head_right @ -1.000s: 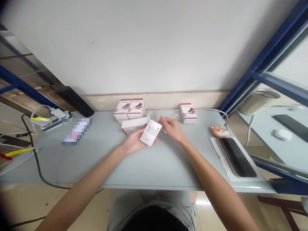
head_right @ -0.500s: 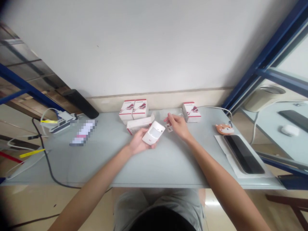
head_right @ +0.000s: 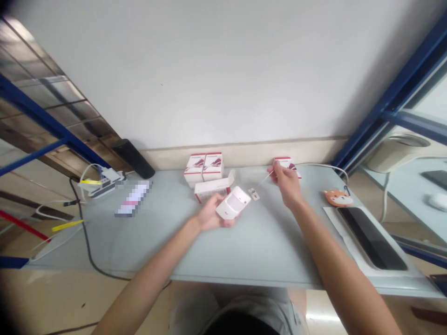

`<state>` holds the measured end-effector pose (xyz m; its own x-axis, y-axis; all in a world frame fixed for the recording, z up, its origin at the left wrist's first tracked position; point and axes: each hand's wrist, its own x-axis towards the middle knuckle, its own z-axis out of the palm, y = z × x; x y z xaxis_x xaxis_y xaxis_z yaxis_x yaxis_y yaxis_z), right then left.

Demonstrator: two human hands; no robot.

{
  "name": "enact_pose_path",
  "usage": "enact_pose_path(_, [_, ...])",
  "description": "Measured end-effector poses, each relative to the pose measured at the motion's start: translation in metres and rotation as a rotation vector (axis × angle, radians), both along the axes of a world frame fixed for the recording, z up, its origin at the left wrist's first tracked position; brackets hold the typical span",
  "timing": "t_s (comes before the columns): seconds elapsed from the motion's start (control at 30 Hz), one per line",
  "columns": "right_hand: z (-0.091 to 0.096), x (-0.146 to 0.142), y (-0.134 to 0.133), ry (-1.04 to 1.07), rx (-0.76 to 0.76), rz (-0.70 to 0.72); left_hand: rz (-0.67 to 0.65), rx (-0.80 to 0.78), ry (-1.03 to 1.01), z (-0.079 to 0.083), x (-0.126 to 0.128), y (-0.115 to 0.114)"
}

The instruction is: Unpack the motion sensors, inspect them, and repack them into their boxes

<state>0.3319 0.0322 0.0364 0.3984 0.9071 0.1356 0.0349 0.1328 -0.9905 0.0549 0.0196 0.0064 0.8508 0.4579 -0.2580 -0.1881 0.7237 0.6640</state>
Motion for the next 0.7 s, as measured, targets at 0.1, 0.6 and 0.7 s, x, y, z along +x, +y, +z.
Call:
enact_pose_path(0.1, [-0.005, 0.018, 0.008, 0.08, 0.048, -0.056, -0.025, -0.01, 0.007, 0.001, -0.001, 0.0])
enact_pose_path(0.6, [0.01, 0.033, 0.003, -0.098, 0.079, -0.264, 0.071, 0.079, 0.035, -0.004, -0.003, -0.011])
enact_pose_path(0.7, [0.017, 0.039, -0.005, -0.53, 0.176, -0.342, 0.109, 0.104, 0.042, -0.005, -0.003, -0.014])
